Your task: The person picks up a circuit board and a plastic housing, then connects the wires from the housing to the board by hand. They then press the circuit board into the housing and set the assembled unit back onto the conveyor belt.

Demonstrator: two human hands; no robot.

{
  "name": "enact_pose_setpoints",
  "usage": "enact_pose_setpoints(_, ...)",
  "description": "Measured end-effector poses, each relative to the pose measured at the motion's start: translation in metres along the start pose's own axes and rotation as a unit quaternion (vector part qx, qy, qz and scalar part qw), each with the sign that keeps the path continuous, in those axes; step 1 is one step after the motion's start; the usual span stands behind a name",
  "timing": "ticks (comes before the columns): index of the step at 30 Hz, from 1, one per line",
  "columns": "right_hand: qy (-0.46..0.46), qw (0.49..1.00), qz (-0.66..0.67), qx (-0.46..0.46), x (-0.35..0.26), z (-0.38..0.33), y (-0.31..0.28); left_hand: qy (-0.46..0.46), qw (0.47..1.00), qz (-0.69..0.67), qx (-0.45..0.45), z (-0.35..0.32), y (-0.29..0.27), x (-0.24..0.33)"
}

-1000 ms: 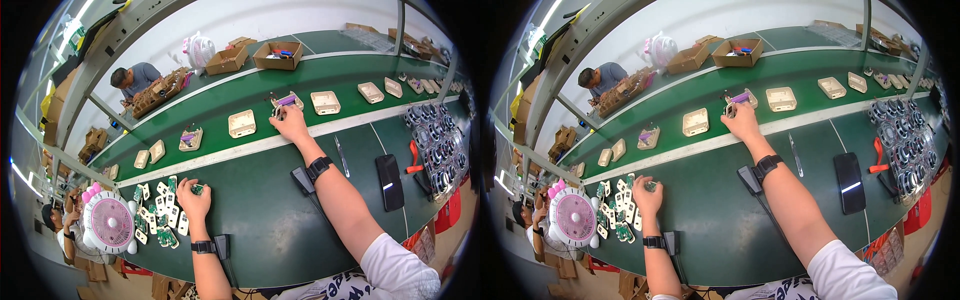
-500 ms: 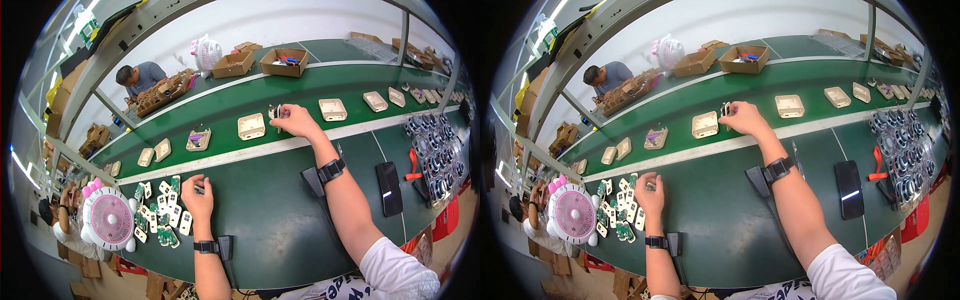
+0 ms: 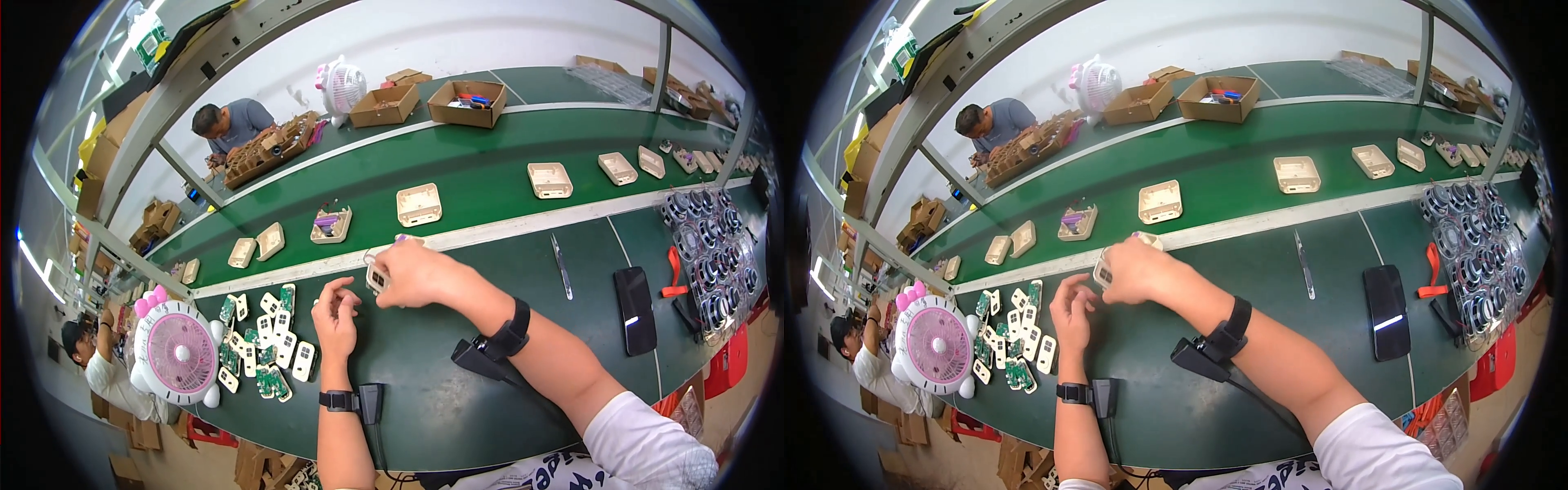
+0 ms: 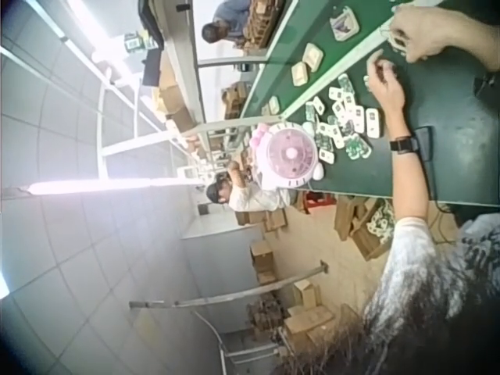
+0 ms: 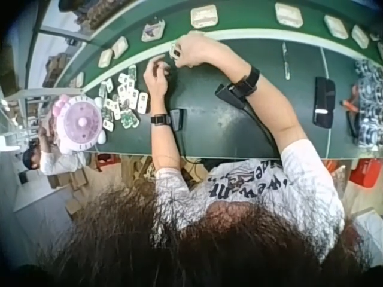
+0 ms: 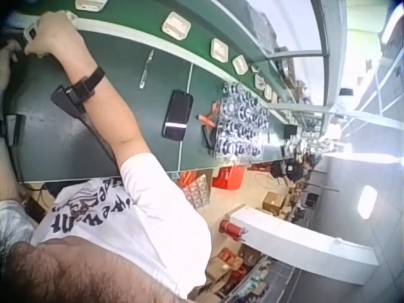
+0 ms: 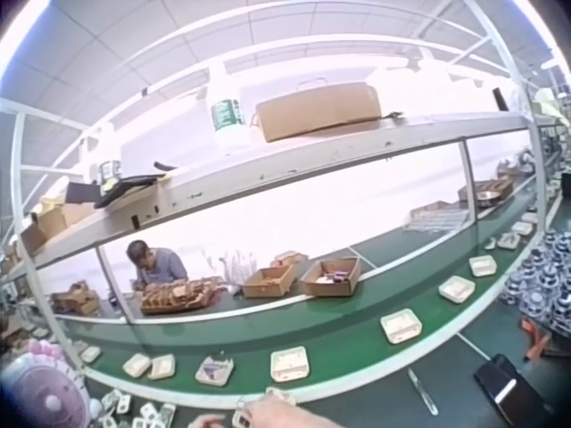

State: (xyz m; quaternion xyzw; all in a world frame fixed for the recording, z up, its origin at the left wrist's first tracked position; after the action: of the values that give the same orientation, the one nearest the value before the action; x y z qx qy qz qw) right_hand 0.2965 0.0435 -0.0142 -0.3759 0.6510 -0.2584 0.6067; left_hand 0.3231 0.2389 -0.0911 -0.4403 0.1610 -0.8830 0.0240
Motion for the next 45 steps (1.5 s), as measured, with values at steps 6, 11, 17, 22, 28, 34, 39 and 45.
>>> enact_pose_setpoints(6, 0.016, 0.99, -0.077, -0.121, -0.003, -0.005, 0.018, -0.025, 0.999, 0.017, -0.015, 0.0, 0.002, 0.0)
enact_pose_setpoints(11, 0.016, 0.969, -0.15, -0.197, -0.001, -0.009, 0.027, -0.023, 0.999, 0.02, -0.044, -0.001, 0.003, -0.003)
enact_pose_setpoints(17, -0.003, 0.966, -0.171, -0.195, 0.004, -0.007, 0.04, -0.045, 0.995, -0.02, -0.084, -0.002, 0.015, -0.007)
enact_pose_setpoints(22, 0.019, 0.964, -0.122, -0.237, -0.001, -0.015, 0.016, -0.053, 0.993, 0.0, -0.105, -0.002, 0.017, -0.003)
enact_pose_setpoints(28, -0.121, 0.982, 0.038, -0.137, 0.013, -0.011, -0.028, -0.006, 0.99, -0.037, -0.139, -0.003, 0.038, 0.011)
enact_pose_setpoints(34, -0.093, 0.954, 0.26, -0.117, 0.024, 0.004, -0.036, -0.022, 0.993, -0.086, -0.078, 0.001, 0.028, 0.018)
enact_pose_setpoints(39, -0.112, 0.963, 0.229, -0.089, 0.012, 0.011, -0.01, -0.091, 0.955, -0.281, -0.027, -0.002, 0.029, 0.018)
enact_pose_setpoints(45, -0.121, 0.978, 0.056, 0.159, 0.028, 0.028, 0.014, -0.163, 0.953, -0.215, 0.14, 0.001, 0.014, -0.004)
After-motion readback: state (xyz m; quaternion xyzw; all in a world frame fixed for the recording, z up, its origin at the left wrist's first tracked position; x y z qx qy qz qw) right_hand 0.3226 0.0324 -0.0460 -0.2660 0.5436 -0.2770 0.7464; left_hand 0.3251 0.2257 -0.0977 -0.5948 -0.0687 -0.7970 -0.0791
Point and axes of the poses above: each hand's wrist, its own z-axis towards the middle knuckle, its own y-axis out of the palm, x = y × z, the point moved 4 cm from there along z, towards the middle knuckle, and after that the axes turned 9 degrees about y, right-handed, at the moved point
